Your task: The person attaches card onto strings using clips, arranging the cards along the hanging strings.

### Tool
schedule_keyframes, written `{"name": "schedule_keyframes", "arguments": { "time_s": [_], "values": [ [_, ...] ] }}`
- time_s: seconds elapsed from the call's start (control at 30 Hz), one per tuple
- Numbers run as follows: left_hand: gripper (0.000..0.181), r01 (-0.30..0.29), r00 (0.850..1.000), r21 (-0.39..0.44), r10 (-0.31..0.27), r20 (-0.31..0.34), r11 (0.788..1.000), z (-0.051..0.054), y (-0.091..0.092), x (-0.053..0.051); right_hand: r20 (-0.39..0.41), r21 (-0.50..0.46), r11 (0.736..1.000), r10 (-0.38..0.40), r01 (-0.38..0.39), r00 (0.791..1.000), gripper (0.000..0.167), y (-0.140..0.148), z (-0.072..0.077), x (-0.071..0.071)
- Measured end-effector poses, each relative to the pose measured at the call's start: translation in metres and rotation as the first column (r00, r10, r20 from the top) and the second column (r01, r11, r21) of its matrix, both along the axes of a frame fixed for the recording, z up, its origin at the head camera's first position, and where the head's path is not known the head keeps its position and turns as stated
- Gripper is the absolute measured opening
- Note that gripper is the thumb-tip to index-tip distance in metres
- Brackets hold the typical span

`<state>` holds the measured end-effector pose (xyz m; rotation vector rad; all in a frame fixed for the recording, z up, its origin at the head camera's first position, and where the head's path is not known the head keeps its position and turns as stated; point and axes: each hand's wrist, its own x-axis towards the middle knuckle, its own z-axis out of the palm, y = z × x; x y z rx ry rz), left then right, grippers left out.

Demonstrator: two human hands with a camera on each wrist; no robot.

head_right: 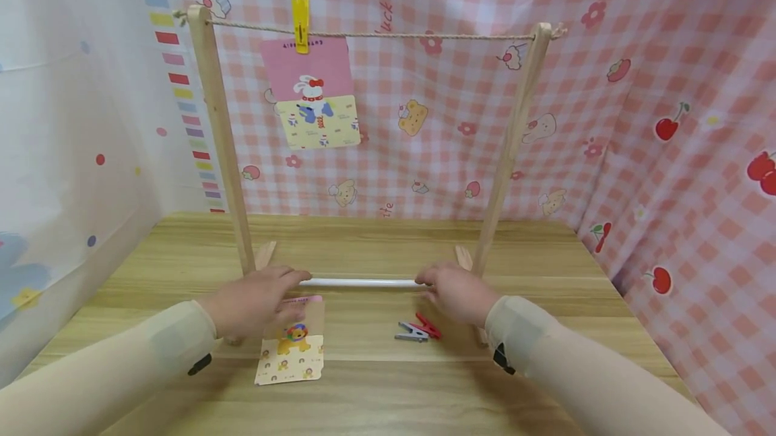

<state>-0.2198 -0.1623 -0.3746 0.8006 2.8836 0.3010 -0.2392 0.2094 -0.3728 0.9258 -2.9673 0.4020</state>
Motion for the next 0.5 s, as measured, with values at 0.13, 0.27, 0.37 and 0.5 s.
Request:
{"name": "schedule_keyframes", "arguments": {
  "time_s": [0.13,0.27,0.37,0.5],
  "values": [
    [0.069,0.012,1.000,-0.029,-0.012,0.020,1.000,-0.001,-0.002,0.003,0.076,-0.003,1.000,-0.020,0.021,0.997,0.023,0.000,-0.005,-0.001],
    [0.074,0.021,0.999,-0.041,-0.019,0.051,0.999,-0.002,-0.003,0.004,0.116,0.000,1.000,-0.023,0.023,0.993,0.028,0.001,-0.011,-0.001],
    [0.074,0.018,0.997,-0.051,-0.014,0.079,0.999,-0.005,-0.004,0.005,0.130,0.018,1.000,-0.011,0.009,0.991,0.030,-0.001,-0.012,0.000],
    [0.059,0.016,0.991,-0.068,-0.007,0.131,0.998,-0.009,-0.003,0.007,0.151,0.054,0.998,0.007,-0.015,0.988,0.031,-0.003,-0.013,0.003]
  ]
}}
